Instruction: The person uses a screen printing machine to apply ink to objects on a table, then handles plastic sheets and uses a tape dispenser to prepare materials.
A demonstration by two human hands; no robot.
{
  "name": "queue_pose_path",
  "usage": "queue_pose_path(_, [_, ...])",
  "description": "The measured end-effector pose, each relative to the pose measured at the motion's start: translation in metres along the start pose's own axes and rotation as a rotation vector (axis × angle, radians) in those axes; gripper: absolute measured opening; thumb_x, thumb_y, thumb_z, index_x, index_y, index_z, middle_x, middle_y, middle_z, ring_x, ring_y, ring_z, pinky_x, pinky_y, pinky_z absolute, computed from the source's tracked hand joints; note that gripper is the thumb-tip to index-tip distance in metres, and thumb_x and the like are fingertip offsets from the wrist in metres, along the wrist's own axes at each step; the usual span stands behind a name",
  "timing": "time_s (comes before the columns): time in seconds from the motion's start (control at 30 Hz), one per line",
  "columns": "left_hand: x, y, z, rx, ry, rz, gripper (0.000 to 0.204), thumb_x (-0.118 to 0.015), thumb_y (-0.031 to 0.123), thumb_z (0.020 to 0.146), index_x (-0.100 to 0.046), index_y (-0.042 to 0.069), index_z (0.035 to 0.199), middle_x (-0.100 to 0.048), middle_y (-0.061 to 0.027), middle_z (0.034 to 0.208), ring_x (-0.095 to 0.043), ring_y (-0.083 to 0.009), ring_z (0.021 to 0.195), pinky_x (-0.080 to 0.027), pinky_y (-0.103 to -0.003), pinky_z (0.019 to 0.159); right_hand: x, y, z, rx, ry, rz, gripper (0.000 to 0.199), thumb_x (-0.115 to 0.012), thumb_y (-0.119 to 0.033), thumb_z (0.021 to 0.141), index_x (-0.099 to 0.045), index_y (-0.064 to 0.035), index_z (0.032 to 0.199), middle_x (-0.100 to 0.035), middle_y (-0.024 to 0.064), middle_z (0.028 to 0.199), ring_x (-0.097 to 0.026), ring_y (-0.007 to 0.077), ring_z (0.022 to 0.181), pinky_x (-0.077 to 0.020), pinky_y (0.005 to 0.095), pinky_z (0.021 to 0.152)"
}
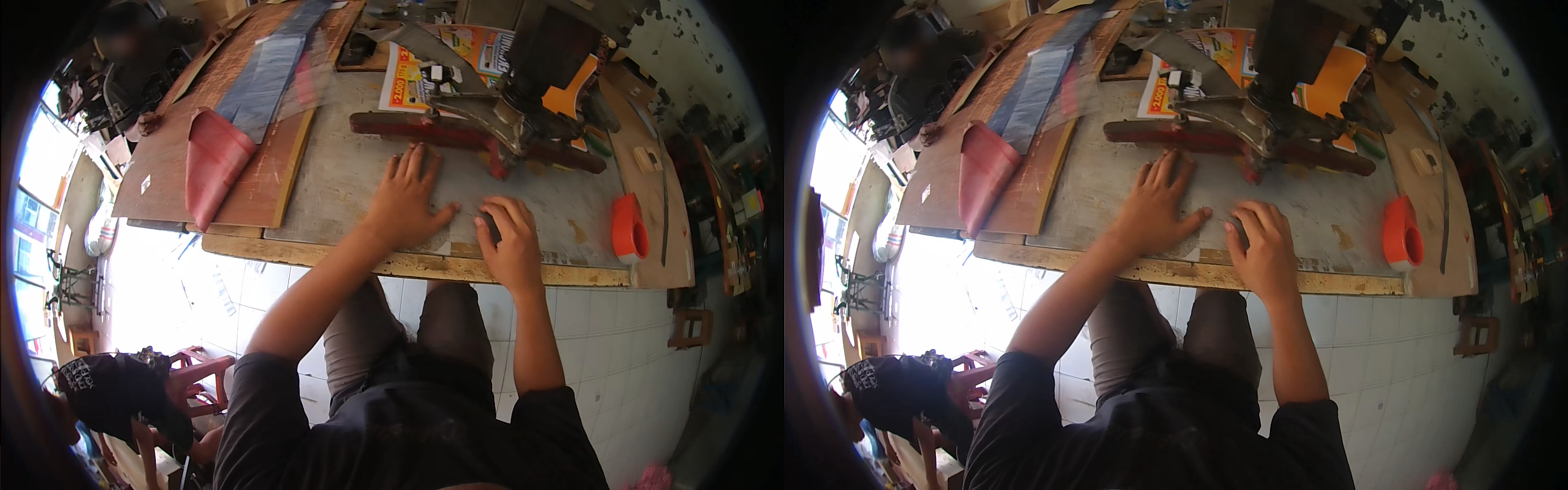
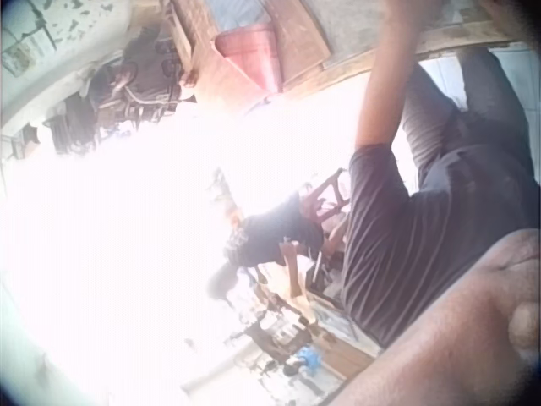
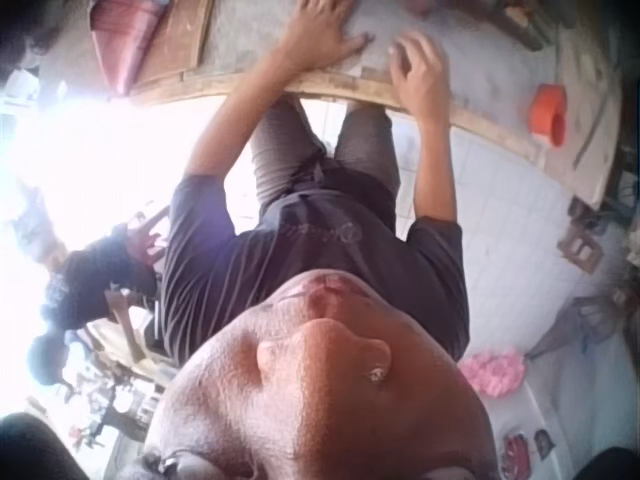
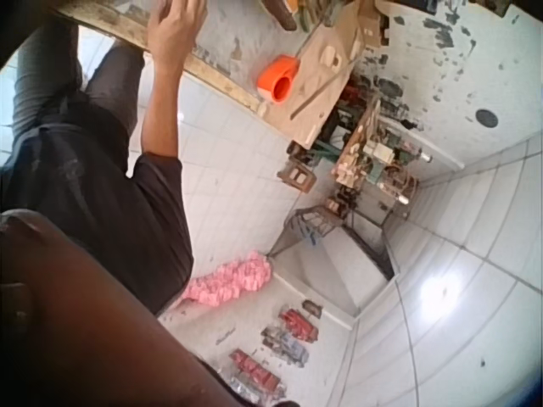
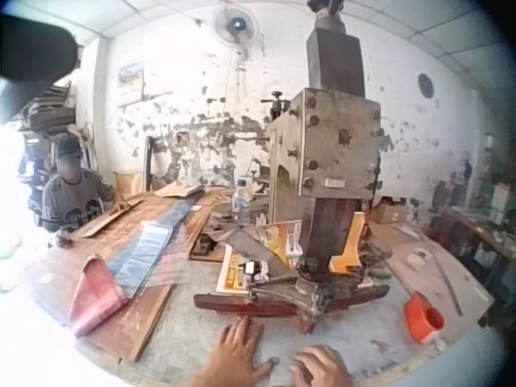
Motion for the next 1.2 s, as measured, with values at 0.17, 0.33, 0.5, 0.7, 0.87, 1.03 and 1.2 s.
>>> queue_pose_path(0.17, [-0.002, -0.003, -0.001, -0.011, 0.015, -0.024, 0.092, -0.058, 0.063, 0.099, -0.043, -0.006, 0.158, -0.036, -0.0350, 0.163, -0.029, -0.0476, 0.158, -0.020, -0.056, 0.131, -0.001, -0.002, 0.001, -0.004, -0.016, -0.003, 0.019, -0.073, -0.012, 0.096, -0.071, -0.0011, 0.111, -0.068, 0.0098, 0.120, -0.065, 0.0319, 0.113, -0.0520, 0.0448, 0.099])
queue_pose_path(0.33, [-0.003, -0.005, 0.000, -0.010, 0.016, -0.039, 0.092, -0.057, 0.064, 0.099, -0.044, -0.006, 0.157, -0.037, -0.0340, 0.163, -0.028, -0.0467, 0.158, -0.019, -0.056, 0.131, -0.001, -0.005, 0.002, -0.019, -0.014, -0.018, 0.018, -0.073, -0.012, 0.096, -0.071, -0.0011, 0.111, -0.068, 0.0093, 0.120, -0.065, 0.0314, 0.113, -0.0526, 0.0440, 0.099])
queue_pose_path(0.5, [-0.001, -0.008, 0.000, 0.005, -0.010, -0.030, 0.097, -0.056, 0.067, 0.097, -0.044, -0.008, 0.156, -0.039, -0.0343, 0.162, -0.026, -0.0479, 0.159, -0.019, -0.057, 0.131, -0.001, -0.010, 0.003, -0.020, -0.014, -0.025, 0.017, -0.073, -0.012, 0.096, -0.071, -0.0011, 0.110, -0.068, 0.0095, 0.120, -0.065, 0.0316, 0.112, -0.0527, 0.0440, 0.098])
queue_pose_path(0.7, [0.002, -0.002, 0.006, 0.006, 0.018, -0.043, 0.090, -0.063, 0.063, 0.096, -0.049, -0.006, 0.154, -0.042, -0.0335, 0.160, -0.035, -0.0458, 0.156, -0.023, -0.058, 0.129, 0.001, -0.002, 0.000, -0.061, -0.017, -0.019, 0.019, -0.074, -0.013, 0.096, -0.071, -0.0002, 0.109, -0.067, 0.0113, 0.121, -0.064, 0.0344, 0.113, -0.0522, 0.0454, 0.099])
queue_pose_path(0.87, [0.004, -0.005, 0.002, -0.017, 0.052, -0.025, 0.088, -0.065, 0.061, 0.096, -0.051, -0.005, 0.152, -0.043, -0.0306, 0.160, -0.036, -0.0452, 0.155, -0.024, -0.059, 0.128, -0.005, 0.003, 0.005, -0.057, -0.030, 0.062, 0.026, -0.074, -0.017, 0.097, -0.068, -0.0016, 0.117, -0.066, 0.0135, 0.128, -0.063, 0.0375, 0.122, -0.0502, 0.0478, 0.105])
queue_pose_path(1.03, [0.002, -0.001, 0.007, -0.017, 0.027, -0.013, 0.088, -0.064, 0.061, 0.096, -0.050, -0.005, 0.153, -0.043, -0.0286, 0.161, -0.034, -0.0433, 0.156, -0.024, -0.058, 0.129, -0.011, 0.027, 0.014, -0.055, -0.174, -0.046, 0.053, -0.070, -0.028, 0.103, -0.056, -0.0005, 0.146, -0.053, 0.0179, 0.154, -0.051, 0.0398, 0.142, -0.0424, 0.0512, 0.119])
queue_pose_path(1.2, [-0.002, -0.003, 0.005, -0.021, 0.054, -0.015, 0.090, -0.063, 0.062, 0.096, -0.050, -0.007, 0.153, -0.043, -0.0279, 0.161, -0.034, -0.0425, 0.156, -0.025, -0.058, 0.129, -0.041, 0.062, 0.050, -0.063, -0.402, -0.247, 0.081, -0.049, -0.055, 0.110, -0.028, -0.0025, 0.167, -0.025, 0.0170, 0.175, -0.029, 0.0387, 0.159, -0.0258, 0.0516, 0.131])
Point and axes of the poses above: each hand's wrist, its own z-axis towards the middle knuckle, its own x-axis out of the back of the hand, y = z × x, the point moved 6 cm from there along z, towards the middle knuckle
